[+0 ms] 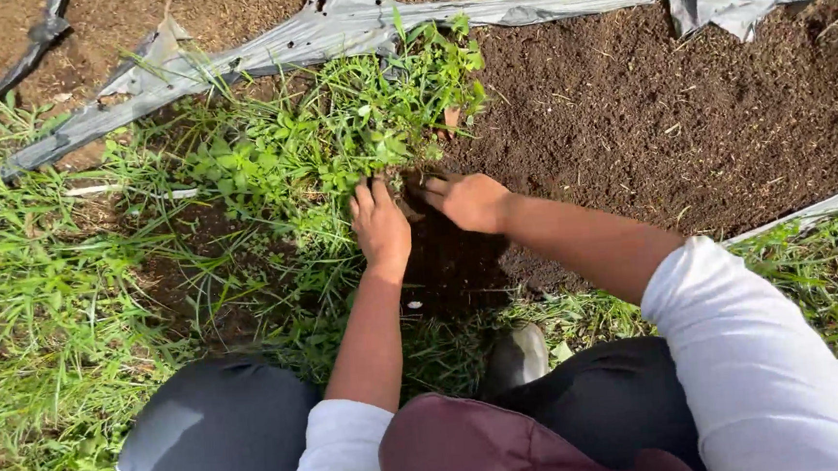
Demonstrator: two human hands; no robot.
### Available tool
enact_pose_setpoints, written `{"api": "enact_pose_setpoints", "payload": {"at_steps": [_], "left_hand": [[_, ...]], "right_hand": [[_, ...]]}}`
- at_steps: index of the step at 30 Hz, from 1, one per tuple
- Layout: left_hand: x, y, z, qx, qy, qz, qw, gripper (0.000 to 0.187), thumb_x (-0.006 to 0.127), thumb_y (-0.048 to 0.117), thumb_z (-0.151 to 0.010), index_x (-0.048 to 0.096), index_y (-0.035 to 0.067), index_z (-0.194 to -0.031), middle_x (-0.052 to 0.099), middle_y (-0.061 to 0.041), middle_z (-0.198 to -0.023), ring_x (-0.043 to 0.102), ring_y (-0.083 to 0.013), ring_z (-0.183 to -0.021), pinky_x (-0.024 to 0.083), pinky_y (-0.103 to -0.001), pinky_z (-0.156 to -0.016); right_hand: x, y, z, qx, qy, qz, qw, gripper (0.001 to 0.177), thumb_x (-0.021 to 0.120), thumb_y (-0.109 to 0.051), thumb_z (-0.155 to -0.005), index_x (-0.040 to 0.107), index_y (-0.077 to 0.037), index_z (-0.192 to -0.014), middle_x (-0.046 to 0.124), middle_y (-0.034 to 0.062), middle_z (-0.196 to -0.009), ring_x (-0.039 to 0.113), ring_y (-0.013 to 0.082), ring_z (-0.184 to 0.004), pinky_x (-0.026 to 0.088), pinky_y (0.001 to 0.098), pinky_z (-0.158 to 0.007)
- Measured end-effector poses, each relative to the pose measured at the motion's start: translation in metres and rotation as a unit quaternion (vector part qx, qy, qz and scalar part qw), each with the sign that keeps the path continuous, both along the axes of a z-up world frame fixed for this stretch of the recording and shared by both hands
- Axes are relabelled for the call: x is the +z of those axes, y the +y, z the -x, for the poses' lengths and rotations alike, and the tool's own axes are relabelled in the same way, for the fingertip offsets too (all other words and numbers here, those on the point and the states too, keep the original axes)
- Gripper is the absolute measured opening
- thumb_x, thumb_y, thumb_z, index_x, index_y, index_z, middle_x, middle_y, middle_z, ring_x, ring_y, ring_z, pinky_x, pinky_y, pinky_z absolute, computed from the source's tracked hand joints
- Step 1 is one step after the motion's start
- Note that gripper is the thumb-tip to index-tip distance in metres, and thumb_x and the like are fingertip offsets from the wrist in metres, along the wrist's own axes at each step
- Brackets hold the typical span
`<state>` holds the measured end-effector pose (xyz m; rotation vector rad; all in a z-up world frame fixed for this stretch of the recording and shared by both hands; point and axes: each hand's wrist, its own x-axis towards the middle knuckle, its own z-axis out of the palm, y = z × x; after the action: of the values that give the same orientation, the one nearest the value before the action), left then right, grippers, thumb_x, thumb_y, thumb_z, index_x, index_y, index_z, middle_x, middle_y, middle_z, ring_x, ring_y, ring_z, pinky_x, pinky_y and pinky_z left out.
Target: Pulling weeds from a garden bed by hand
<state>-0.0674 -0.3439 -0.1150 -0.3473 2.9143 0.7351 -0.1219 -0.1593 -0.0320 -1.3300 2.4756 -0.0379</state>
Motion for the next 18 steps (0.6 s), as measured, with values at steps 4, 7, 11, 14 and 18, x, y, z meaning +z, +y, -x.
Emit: {"api": "enact_pose_setpoints", "payload": {"at_steps": [4, 7, 11, 14, 18], "left_hand": [[-0.014, -0.009, 0.001, 0.006, 0.013, -0.063, 0.998, 0.040, 0.051, 0.010, -0.101, 0.042, 0.002, -0.139, 0.038, -0.025, -0.144, 0.044, -0.0500, -0.130, 0.053, -0.067, -0.093], [-0.021, -0.003, 0.002, 0.005, 0.065, -0.053, 0.996, 0.040, 0.055, 0.008, -0.099, 0.048, 0.009, -0.138, 0.041, -0.020, -0.139, 0.051, -0.0480, -0.123, 0.055, -0.062, -0.091], [-0.047, 0.000, 0.004, 0.018, 0.112, -0.041, 0.993, 0.043, 0.070, 0.012, -0.090, 0.053, 0.007, -0.129, 0.041, -0.020, -0.130, 0.059, -0.0486, -0.113, 0.058, -0.059, -0.086], [-0.064, 0.000, 0.006, 0.012, 0.143, -0.006, 0.990, 0.048, 0.074, 0.013, -0.084, 0.053, 0.010, -0.127, 0.043, -0.017, -0.128, 0.062, -0.0444, -0.110, 0.061, -0.055, -0.081], [-0.072, -0.006, 0.007, -0.016, 0.139, 0.004, 0.990, 0.051, 0.069, 0.014, -0.085, 0.050, 0.014, -0.132, 0.048, -0.017, -0.125, 0.063, -0.0425, -0.109, 0.060, -0.054, -0.081]], "right_hand": [[-0.051, -0.027, 0.002, -0.007, 0.065, 0.009, 0.998, 0.036, 0.051, -0.014, -0.095, 0.064, -0.008, -0.128, 0.061, 0.0077, -0.134, 0.069, 0.0362, -0.107, 0.064, 0.0471, -0.079], [-0.077, -0.030, 0.000, -0.056, 0.058, -0.033, 0.996, 0.034, 0.043, -0.014, -0.099, 0.062, -0.009, -0.127, 0.061, 0.0141, -0.134, 0.072, 0.0350, -0.091, 0.064, 0.0471, -0.066], [-0.058, -0.045, 0.004, -0.045, 0.068, -0.103, 0.991, 0.043, 0.035, -0.010, -0.099, 0.051, -0.008, -0.139, 0.056, 0.0201, -0.141, 0.074, 0.0309, -0.082, 0.061, 0.0460, -0.057], [-0.069, -0.057, 0.012, -0.065, 0.047, -0.132, 0.988, 0.051, 0.031, -0.011, -0.098, 0.040, -0.006, -0.148, 0.050, 0.0234, -0.150, 0.074, 0.0299, -0.075, 0.061, 0.0482, -0.054], [-0.123, -0.071, 0.020, -0.146, 0.076, -0.120, 0.979, 0.053, 0.035, -0.017, -0.099, 0.036, 0.000, -0.150, 0.049, 0.0229, -0.139, 0.070, 0.0360, -0.098, 0.061, 0.0513, -0.058]]}}
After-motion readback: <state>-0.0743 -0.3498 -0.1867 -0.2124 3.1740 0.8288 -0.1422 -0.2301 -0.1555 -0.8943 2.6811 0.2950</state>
